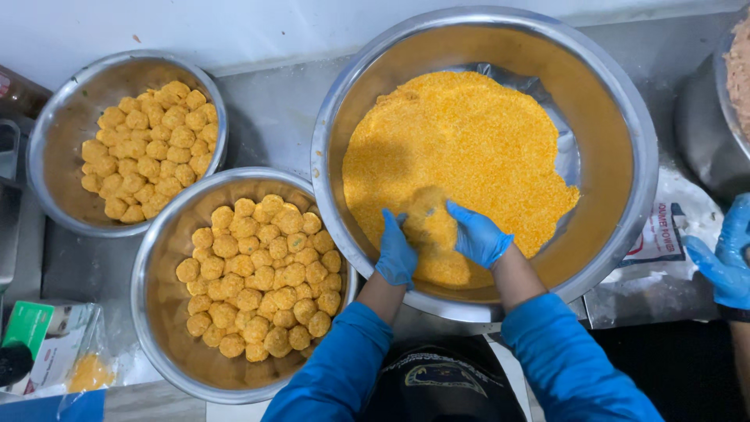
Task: The person rolls round food balls in a large bowl of orange breadcrumb coating by hand, turning and pressing each ball until coated, then places the coated balls into metal bowls alongside other finished balls. A second worker on the right scoops pale filling portions with a spoon onto the coating tray.
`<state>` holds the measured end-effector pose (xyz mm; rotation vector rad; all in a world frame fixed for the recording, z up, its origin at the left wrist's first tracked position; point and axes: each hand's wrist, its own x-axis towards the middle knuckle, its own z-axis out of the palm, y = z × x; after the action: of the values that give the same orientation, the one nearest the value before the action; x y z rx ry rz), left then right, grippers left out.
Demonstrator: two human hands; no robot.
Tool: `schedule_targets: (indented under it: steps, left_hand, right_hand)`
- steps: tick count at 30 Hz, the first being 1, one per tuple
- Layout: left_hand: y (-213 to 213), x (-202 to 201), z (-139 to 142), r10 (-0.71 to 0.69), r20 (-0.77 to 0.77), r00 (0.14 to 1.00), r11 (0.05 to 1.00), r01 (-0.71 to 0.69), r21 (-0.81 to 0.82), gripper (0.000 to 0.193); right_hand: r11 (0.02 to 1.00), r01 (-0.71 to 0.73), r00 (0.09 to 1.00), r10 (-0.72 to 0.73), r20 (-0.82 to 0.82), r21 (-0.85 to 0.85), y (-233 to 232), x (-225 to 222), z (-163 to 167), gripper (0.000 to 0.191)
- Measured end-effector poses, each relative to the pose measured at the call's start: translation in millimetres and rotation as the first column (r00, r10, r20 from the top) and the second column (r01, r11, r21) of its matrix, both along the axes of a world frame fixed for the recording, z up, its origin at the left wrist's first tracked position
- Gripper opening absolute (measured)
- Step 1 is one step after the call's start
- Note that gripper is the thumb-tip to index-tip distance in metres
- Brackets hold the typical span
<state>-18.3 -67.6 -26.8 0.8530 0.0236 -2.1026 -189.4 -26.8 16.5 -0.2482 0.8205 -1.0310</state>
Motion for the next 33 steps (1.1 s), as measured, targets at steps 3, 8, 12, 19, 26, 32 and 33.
schedule_targets:
  steps: [3,8,12,19,26,32,33]
  left_hand:
    - [12.6,-20.8,1.4,-0.064,0.056,0.996,0.985,0.072,-0.154,0.069]
    - [32.3,-56.4,5.7,0.335,0.686,0.646,0.678,0.34,-0.652,0.061]
    - [26.2,-55.3,12.5,-0.023,0.023,0.999,0.957,0.029,-0.289,0.053]
    - [32.3,-46.7,29.8,0.043,0.345,0.937,0.855,0.144,-0.499,0.049]
    - [36.2,-51.0,20.1,0.104,0.332,0.938,0.952,0.003,-0.306,0.052]
    - [43.2,-49.6,17.7,0.076,0.415,0.907,0.822,0.179,-0.541,0.067]
    - [44.6,-50.4,20.0,0.192,0.493,0.848,0.728,0.213,-0.651,0.065]
  right_hand:
    - [0.978,0.152,0.685,-0.002,-0.728,0.14,-7.0,15.7,-1.9,0.045]
    - [0.874,0.458,0.772,-0.483,-0.413,-0.165,-7.8,34.3,-32.7,0.038]
    - [0.882,0.243,0.513,-0.47,-0.719,-0.403,8.6,33.8,-23.2,0.032]
    - [0.75,0.616,0.587,-0.641,-0.495,-0.241,24.3,45.0,10.6,0.046]
    - [0.879,0.288,0.576,-0.476,-0.665,-0.38,27.3,52.8,1.8,0.046]
    - [0.719,0.643,0.623,-0.691,-0.367,-0.262,40.9,56.3,12.8,0.048]
    - [0.717,0.685,0.723,-0.691,0.0,0.127,39.6,56.6,12.0,0.05]
